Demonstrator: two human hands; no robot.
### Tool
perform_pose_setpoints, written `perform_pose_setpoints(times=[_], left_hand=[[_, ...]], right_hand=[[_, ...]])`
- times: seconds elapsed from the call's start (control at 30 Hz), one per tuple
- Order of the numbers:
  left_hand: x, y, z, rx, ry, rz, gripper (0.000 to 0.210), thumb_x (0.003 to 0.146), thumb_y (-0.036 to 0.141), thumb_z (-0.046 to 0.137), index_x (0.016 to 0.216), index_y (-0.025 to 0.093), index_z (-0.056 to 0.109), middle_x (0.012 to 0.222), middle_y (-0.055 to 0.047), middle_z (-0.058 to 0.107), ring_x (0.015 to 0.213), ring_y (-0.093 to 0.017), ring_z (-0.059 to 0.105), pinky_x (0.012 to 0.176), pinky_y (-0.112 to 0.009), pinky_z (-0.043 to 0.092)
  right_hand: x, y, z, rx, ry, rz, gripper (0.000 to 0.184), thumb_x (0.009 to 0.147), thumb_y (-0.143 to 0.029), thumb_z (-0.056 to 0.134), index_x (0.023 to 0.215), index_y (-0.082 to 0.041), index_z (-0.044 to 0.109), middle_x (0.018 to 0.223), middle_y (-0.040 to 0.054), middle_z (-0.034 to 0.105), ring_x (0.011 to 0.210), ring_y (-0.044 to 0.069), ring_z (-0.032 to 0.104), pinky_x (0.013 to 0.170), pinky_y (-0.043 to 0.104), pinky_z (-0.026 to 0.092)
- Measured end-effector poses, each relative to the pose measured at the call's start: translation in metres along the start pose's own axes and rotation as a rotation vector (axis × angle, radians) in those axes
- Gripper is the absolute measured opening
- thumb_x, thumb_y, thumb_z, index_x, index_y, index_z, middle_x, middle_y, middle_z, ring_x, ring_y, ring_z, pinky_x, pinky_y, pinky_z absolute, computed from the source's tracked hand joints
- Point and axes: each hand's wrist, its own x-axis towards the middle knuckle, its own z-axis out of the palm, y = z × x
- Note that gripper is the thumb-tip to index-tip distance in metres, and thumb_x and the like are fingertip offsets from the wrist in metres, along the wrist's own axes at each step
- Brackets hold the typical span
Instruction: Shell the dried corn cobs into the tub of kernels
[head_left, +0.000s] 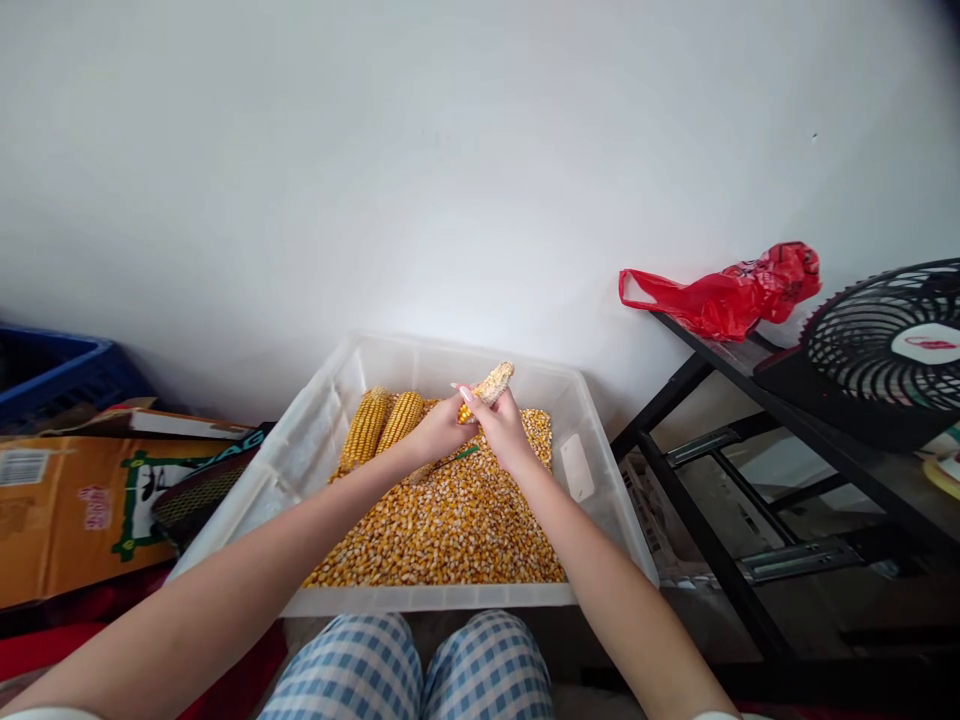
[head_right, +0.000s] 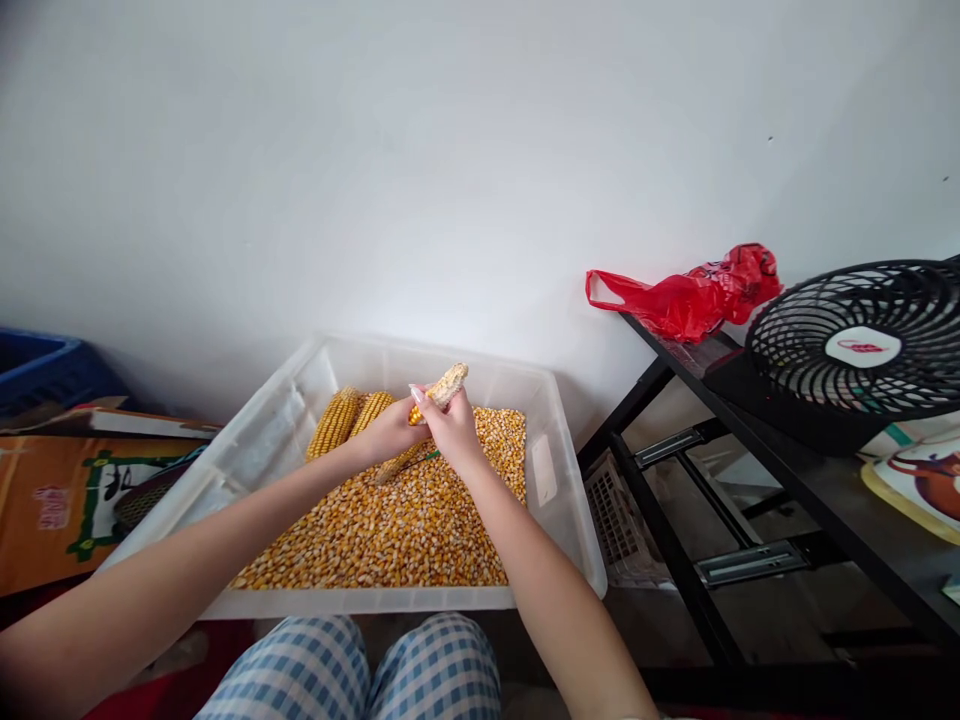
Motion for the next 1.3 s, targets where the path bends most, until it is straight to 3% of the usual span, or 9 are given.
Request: perform_pose_setpoints(times=[0.17,0.27,0.37,0.53,0.73,0.9,0.97,1.17,1.3], left_hand=[[0.000,-0.003,0.002,0.014,-0.020,-0.024,0.041,0.066,0.016,0.050,0.106,0.013,0.051,0.101,-0.009,0.059,0.095,-0.020,0.055,0.085,-0.031,0.040],[-0.003,0.002,-0.001,-0.184,-0.148,-0.139,0.033,0.064,0.015,0.051,0.097,0.014,0.051,0.076,-0.002,0.056,0.065,-0.013,0.053,0.059,-0.023,0.042],[-0.005,0.006,-0.007,-0.398,-0.298,-0.301,0.025,0.063,0.015,0.051,0.088,0.015,0.048,0.055,0.006,0.041,0.041,-0.005,0.032,0.039,-0.019,0.024],[-0.004,0.007,-0.012,-0.480,-0.391,-0.343,0.012,0.066,0.018,0.052,0.074,0.017,0.043,0.048,0.008,0.031,0.038,-0.004,0.024,0.038,-0.019,0.018],[0.000,0.004,-0.006,-0.204,-0.116,-0.117,0.028,0.060,0.013,0.052,0.087,0.016,0.048,0.069,0.002,0.051,0.061,-0.010,0.047,0.052,-0.020,0.036],[-0.003,0.008,-0.011,-0.382,-0.380,-0.297,0.015,0.065,0.016,0.047,0.080,0.016,0.047,0.045,0.008,0.034,0.037,-0.006,0.028,0.037,-0.020,0.022],[-0.003,0.009,-0.013,-0.377,-0.386,-0.304,0.010,0.067,0.018,0.048,0.077,0.016,0.046,0.044,0.008,0.033,0.036,-0.006,0.028,0.036,-0.020,0.022],[0.002,0.002,-0.011,-0.023,-0.117,-0.085,0.047,0.067,0.027,0.056,0.112,0.014,0.048,0.101,-0.006,0.059,0.086,-0.019,0.056,0.075,-0.028,0.043],[0.000,0.011,-0.013,-0.007,-0.181,-0.035,0.061,0.072,0.043,0.055,0.124,0.014,0.041,0.113,-0.008,0.057,0.097,-0.023,0.054,0.083,-0.031,0.041]], right_hand=[[0.000,0.001,0.002,0.076,0.027,0.128,0.032,0.072,-0.039,0.061,0.095,-0.019,0.051,0.097,0.0045,0.065,0.090,0.015,0.060,0.088,0.032,0.044],[-0.001,-0.004,0.000,0.139,-0.041,0.219,0.029,0.072,-0.035,0.061,0.094,-0.020,0.049,0.099,0.0027,0.066,0.088,0.014,0.061,0.086,0.032,0.046],[-0.001,-0.008,-0.007,0.141,-0.153,0.230,0.030,0.073,-0.035,0.059,0.098,-0.021,0.051,0.104,0.0020,0.064,0.089,0.014,0.060,0.084,0.030,0.047],[0.003,-0.012,-0.016,0.197,-0.301,0.256,0.031,0.073,-0.039,0.059,0.100,-0.023,0.056,0.115,0.0024,0.059,0.093,0.016,0.059,0.074,0.029,0.051],[0.003,-0.011,-0.008,0.147,-0.113,0.256,0.028,0.073,-0.038,0.060,0.094,-0.021,0.053,0.103,0.0024,0.065,0.088,0.015,0.061,0.079,0.029,0.049],[0.001,-0.013,-0.014,0.169,-0.262,0.280,0.026,0.075,-0.036,0.059,0.096,-0.022,0.054,0.112,0.0017,0.062,0.085,0.014,0.060,0.065,0.024,0.050],[0.002,-0.014,-0.016,0.236,-0.303,0.267,0.026,0.074,-0.036,0.060,0.096,-0.023,0.054,0.114,0.0016,0.061,0.087,0.014,0.060,0.067,0.024,0.049],[0.009,-0.008,-0.011,0.234,-0.100,0.254,0.029,0.076,-0.046,0.054,0.088,-0.019,0.056,0.094,0.0035,0.067,0.077,0.014,0.061,0.062,0.024,0.048],[0.014,-0.005,-0.013,0.317,0.000,0.215,0.029,0.075,-0.047,0.056,0.087,-0.021,0.052,0.080,0.0010,0.067,0.071,0.014,0.061,0.062,0.025,0.047]])
